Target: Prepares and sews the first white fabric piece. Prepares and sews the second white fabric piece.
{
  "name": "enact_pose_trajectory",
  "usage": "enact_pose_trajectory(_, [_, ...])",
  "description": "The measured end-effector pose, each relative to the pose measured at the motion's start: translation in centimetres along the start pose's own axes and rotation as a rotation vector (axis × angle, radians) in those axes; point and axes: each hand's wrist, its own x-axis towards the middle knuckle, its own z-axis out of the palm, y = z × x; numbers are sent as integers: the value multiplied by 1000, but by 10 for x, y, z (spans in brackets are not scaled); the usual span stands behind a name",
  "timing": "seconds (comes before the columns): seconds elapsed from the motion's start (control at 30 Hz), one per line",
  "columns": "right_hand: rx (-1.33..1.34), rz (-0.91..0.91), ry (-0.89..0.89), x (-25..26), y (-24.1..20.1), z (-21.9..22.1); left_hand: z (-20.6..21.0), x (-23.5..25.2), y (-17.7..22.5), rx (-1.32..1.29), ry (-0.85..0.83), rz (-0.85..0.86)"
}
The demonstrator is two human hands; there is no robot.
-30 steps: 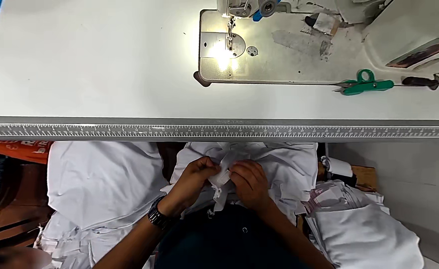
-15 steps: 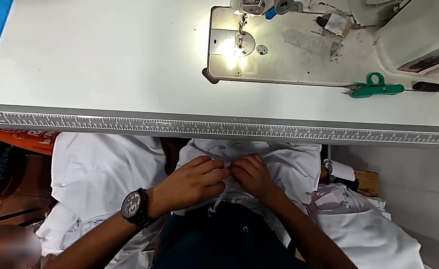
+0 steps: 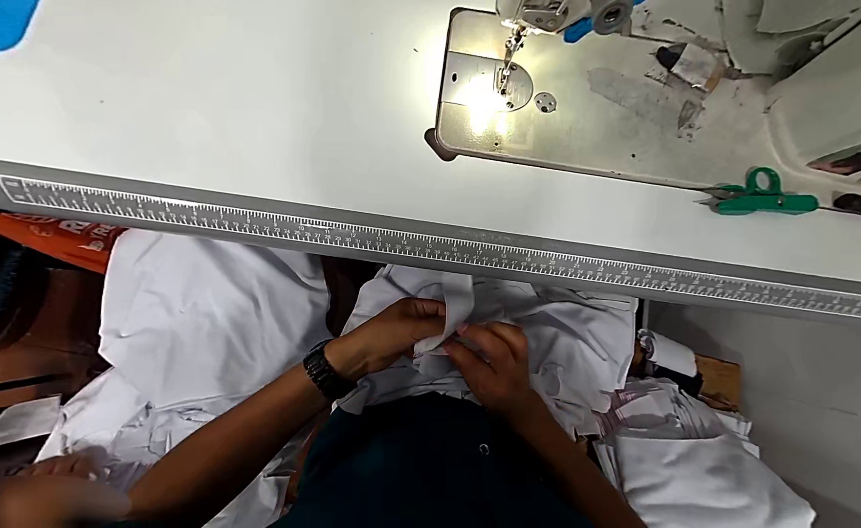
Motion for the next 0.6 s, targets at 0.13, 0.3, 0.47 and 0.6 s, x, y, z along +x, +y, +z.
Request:
enact_pose_trajectory(0.13, [-108, -144, -66, 14, 1, -9, 3, -5, 13, 231, 12, 101])
enact_pose_trajectory(0.3, [-17, -235, -231, 26, 3, -20, 0, -11, 19, 546, 76, 162])
enact_pose_trajectory(0.47, [91, -96, -207, 27, 8, -17, -10, -25, -2, 841, 253, 592])
enact_pose_trajectory(0.6, [190, 48, -180, 30, 9, -15, -8, -30, -15, 1053, 286, 911])
